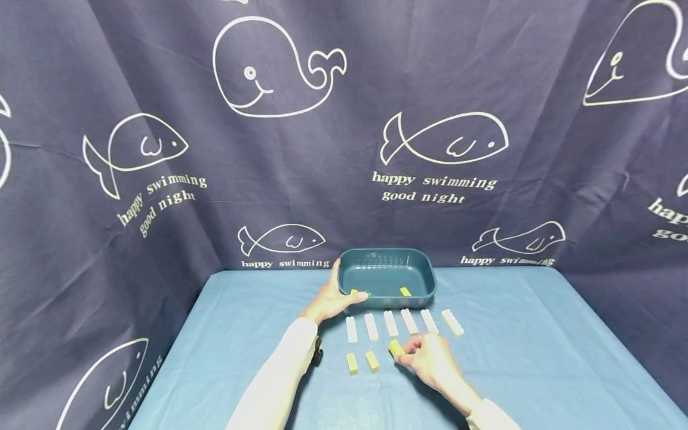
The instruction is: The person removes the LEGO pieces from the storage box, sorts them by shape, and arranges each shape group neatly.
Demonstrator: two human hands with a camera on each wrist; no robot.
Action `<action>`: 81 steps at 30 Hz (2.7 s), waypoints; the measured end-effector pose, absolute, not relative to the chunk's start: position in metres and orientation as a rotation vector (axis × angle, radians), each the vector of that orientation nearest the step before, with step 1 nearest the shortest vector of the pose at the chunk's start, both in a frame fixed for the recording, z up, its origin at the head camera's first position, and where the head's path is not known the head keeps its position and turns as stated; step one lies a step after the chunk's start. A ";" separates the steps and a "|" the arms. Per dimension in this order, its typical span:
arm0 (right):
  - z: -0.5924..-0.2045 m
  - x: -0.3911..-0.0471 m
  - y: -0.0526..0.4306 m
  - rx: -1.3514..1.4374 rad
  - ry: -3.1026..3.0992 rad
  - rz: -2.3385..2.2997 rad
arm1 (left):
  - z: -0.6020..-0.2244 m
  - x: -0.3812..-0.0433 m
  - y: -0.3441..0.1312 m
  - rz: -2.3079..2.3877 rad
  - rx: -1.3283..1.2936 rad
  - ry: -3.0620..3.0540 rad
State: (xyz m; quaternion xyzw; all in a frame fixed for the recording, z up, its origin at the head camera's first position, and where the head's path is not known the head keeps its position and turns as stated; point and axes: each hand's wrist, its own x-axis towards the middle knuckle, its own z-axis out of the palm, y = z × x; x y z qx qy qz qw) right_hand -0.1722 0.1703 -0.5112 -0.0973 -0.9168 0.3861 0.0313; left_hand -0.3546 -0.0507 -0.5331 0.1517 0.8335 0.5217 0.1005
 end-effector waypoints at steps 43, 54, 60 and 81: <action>-0.544 -0.172 0.175 -0.218 -2.817 1.051 | -0.535 -0.353 -0.049 1.550 0.453 2.445; -0.464 -0.231 0.215 -0.220 -2.808 1.167 | -0.536 -0.357 -0.050 1.536 0.452 2.455; -0.455 -0.302 0.236 0.122 -2.922 1.074 | -0.536 -0.356 -0.055 1.518 0.419 2.480; -0.461 -0.401 0.254 0.712 -3.569 1.291 | -0.539 -0.359 -0.051 1.490 0.402 2.503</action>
